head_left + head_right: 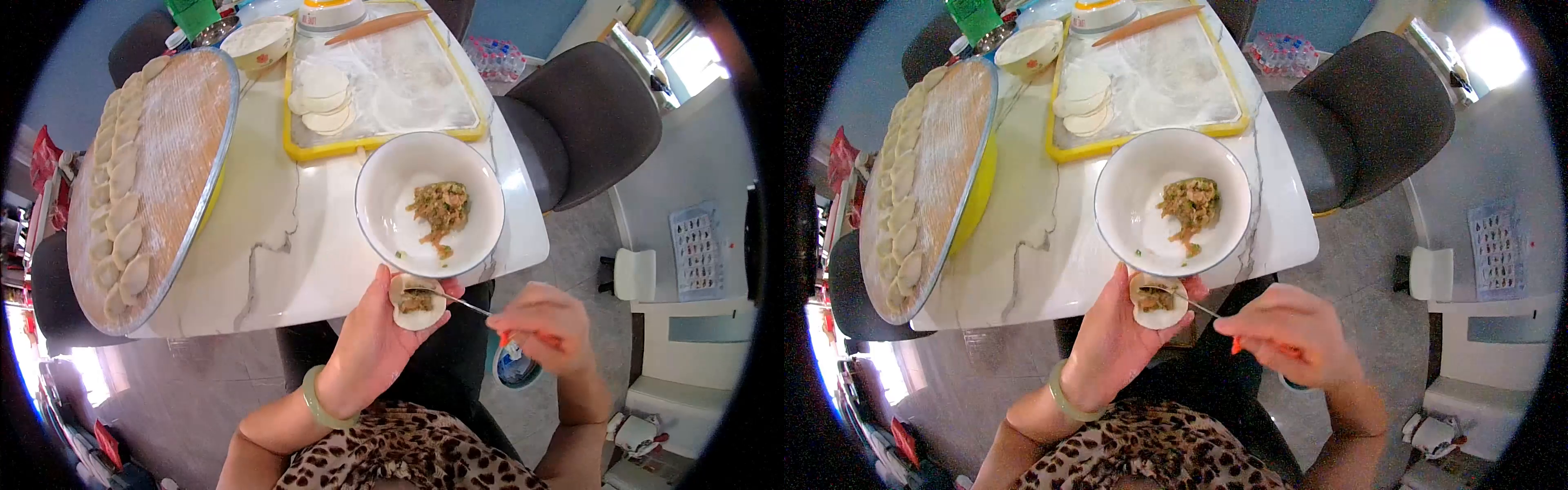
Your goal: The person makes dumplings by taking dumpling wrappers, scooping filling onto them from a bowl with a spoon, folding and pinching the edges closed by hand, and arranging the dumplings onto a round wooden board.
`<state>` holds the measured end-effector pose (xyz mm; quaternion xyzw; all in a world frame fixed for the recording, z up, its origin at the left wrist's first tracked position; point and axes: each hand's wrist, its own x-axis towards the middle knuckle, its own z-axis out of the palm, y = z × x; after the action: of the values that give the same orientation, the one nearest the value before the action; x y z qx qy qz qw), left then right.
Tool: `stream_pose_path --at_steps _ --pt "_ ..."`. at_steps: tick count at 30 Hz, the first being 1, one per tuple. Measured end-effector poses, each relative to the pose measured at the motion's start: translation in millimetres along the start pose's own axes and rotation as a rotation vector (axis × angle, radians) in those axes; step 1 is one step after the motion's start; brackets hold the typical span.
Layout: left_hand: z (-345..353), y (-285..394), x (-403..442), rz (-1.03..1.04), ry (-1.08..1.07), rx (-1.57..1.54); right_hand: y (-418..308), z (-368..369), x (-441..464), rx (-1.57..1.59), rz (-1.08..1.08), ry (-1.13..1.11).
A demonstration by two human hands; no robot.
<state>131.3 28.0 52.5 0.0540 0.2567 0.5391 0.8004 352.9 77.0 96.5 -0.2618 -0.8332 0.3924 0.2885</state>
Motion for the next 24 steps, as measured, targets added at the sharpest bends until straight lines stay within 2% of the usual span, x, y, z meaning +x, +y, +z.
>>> stream_pose_path --at_steps 4,12,16,19,22,23,24 --pt "2.5 -5.2 -5.8 0.020 0.030 -0.046 -3.9 23.1 -15.7 -0.374 -0.223 -0.034" --pt "-4.5 -14.6 -20.2 0.050 -0.035 -0.179 -2.9 51.9 -50.5 -0.545 -0.319 -0.052" --pt "-8.1 -16.0 -24.7 0.111 -0.021 -0.221 -23.8 28.7 -44.3 -0.469 -0.332 -0.045" --pt "-11.6 -15.7 -26.6 0.122 -0.010 -0.205 -28.3 30.0 -44.7 -0.057 -0.039 0.182" --pt "-12.7 -18.5 -30.5 0.123 -0.038 -0.217 -27.9 40.9 -40.0 -0.090 -0.028 0.183" --pt "-12.7 -19.1 -32.5 0.126 -0.056 -0.236 -24.0 43.2 -37.4 -0.195 -0.148 0.124" --pt "-13.1 -19.0 -32.6 0.130 -0.053 -0.237 -21.9 46.9 -36.1 -0.191 -0.151 0.121"
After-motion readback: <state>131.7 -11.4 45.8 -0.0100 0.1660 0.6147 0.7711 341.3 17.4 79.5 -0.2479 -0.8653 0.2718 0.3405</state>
